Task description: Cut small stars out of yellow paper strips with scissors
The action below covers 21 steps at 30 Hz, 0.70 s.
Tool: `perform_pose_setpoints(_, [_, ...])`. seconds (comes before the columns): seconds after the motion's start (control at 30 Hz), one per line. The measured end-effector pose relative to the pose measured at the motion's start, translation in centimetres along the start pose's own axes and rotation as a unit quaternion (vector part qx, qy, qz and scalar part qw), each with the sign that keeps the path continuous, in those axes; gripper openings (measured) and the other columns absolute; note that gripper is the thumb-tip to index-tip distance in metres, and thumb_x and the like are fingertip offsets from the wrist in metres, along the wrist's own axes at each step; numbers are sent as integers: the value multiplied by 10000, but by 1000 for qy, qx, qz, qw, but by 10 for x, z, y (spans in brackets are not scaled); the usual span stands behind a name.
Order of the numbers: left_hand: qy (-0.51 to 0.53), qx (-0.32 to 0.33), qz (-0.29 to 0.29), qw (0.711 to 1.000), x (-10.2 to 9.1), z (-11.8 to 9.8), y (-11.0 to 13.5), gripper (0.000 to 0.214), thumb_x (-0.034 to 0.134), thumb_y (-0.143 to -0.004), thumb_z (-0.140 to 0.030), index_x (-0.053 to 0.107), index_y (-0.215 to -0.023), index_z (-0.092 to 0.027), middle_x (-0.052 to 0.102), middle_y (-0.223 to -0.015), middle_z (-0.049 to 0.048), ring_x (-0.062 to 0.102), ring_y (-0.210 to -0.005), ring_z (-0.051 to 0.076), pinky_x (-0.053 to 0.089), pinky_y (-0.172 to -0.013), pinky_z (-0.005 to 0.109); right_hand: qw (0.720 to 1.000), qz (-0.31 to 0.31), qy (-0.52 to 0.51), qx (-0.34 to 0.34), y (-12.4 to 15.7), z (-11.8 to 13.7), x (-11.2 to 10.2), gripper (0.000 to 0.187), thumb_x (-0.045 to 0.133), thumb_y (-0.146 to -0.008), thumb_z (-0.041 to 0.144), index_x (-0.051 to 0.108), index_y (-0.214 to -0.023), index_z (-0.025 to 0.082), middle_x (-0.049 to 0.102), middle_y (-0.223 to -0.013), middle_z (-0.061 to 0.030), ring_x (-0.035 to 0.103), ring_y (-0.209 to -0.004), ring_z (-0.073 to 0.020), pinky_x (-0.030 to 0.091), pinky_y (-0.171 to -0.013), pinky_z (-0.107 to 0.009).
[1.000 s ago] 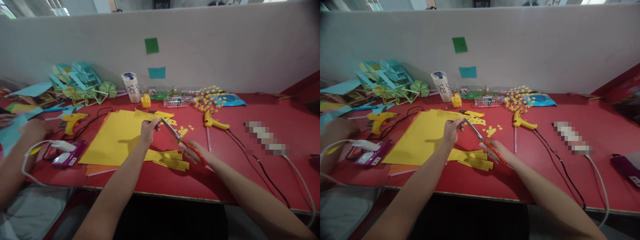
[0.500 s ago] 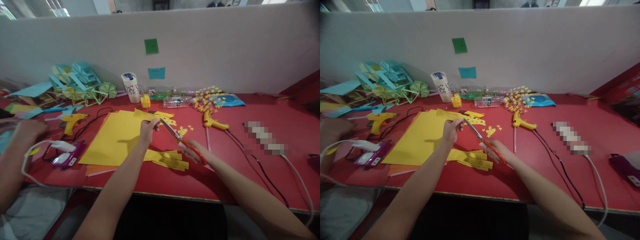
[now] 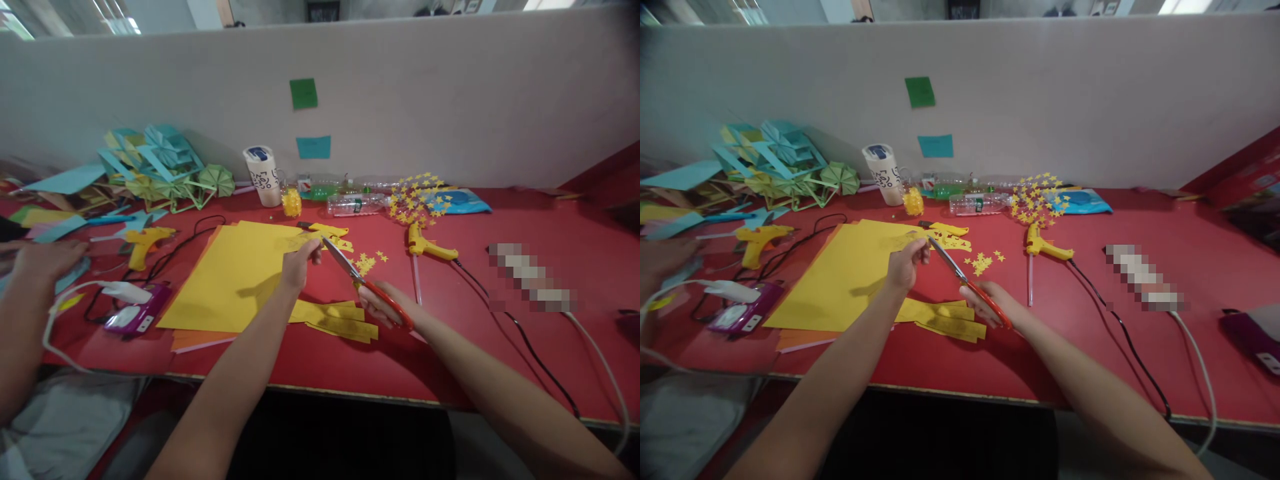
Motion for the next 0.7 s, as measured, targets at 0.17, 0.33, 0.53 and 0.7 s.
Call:
perform_pose_setpoints(0.17, [-32, 4, -3, 999, 2, 4, 2, 223, 595, -690, -346, 571, -566, -163, 500, -470, -26, 452, -453, 73, 392, -482, 225, 1000, 7, -3, -21, 0, 0, 1, 441, 469, -776, 620, 426, -650, 199, 357, -367, 101, 326, -273, -45, 272, -330, -196])
perform_pose_setpoints(0.33, [-54, 23, 25, 998, 8, 9, 3, 283, 564, -735, -386, 536, -546, -177, 481, -472, -30, 445, -456, 75, 383, -483, 223, 999, 6, -1, -40, 0, 1, 4, 471, 440, -777, 652, 428, -653, 199, 354, -349, 103, 329, -277, -49, 284, -368, -210])
perform_pose_setpoints(0.53, [-91, 12, 20, 996, 9, 13, 6, 356, 530, -778, -406, 497, -501, -185, 460, -458, -25, 455, -483, 87, 396, -520, 230, 997, 16, -20, -71, -1, 1, 6, 476, 400, -798, 661, 423, -674, 202, 356, -339, 103, 313, -285, -53, 286, -390, -219])
perform_pose_setpoints(0.7, [-95, 20, 19, 995, 11, 12, 8, 352, 527, -781, -405, 502, -506, -186, 457, -455, -27, 439, -475, 86, 393, -529, 236, 998, 8, -20, -61, -2, -1, 5, 464, 415, -794, 650, 419, -663, 205, 359, -337, 104, 306, -286, -51, 284, -388, -218])
Point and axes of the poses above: each hand's wrist, its own y-axis away from the middle knuckle, its own x-axis out of the palm, z = x × y, the point moved 6 cm from there along -y, towards the middle knuckle
